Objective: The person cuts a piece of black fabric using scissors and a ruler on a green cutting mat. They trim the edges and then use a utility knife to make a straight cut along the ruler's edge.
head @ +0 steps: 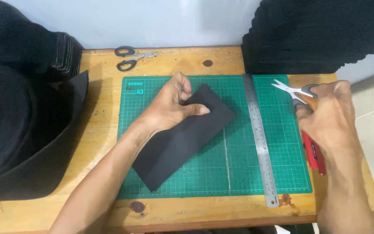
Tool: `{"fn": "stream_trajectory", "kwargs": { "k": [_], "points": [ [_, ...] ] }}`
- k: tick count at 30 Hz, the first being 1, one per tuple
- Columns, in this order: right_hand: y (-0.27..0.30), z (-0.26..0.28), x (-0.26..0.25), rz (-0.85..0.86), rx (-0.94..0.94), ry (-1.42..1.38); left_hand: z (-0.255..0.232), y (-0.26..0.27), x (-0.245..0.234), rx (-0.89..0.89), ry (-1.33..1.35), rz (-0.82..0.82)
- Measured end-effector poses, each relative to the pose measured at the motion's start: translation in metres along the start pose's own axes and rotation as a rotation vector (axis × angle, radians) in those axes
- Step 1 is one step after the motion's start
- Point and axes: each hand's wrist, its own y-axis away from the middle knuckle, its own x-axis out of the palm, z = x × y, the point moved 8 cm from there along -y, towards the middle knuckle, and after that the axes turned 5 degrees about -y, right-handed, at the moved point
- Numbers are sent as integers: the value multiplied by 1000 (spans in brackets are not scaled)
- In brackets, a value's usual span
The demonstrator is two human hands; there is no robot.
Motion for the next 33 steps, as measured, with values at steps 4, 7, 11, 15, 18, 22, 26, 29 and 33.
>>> {"fn": "stream_trajectory", "kwargs": {
  "k": [4,7,11,15,18,22,26,29,33],
  "points": [
    [16,60,-4,36,93,-697,-2,-2,5,75,-58,-30],
    [30,101,29,350,243,-1096,1,-4,18,99,39,37],
    [32,108,83,392,94,-1537,7,-3,24,86,-105,59],
    [29,101,91,272,123,-1574,-35,11,13,-89,-737,-25],
    [34,113,66,203,147,-1612,-66,32,21,-237,-560,81],
    [37,111,83,191,155,-1642,-45,24,33,-306,-538,145],
    [43,125,74,207,183,-1673,-12,10,43,-188,26,125],
    [44,137,55,287,182,-1623,-16,6,30,-107,231,72],
    [44,134,62,402,-48,-1400,-28,4,-4,9,323,-71]
  ]
}}
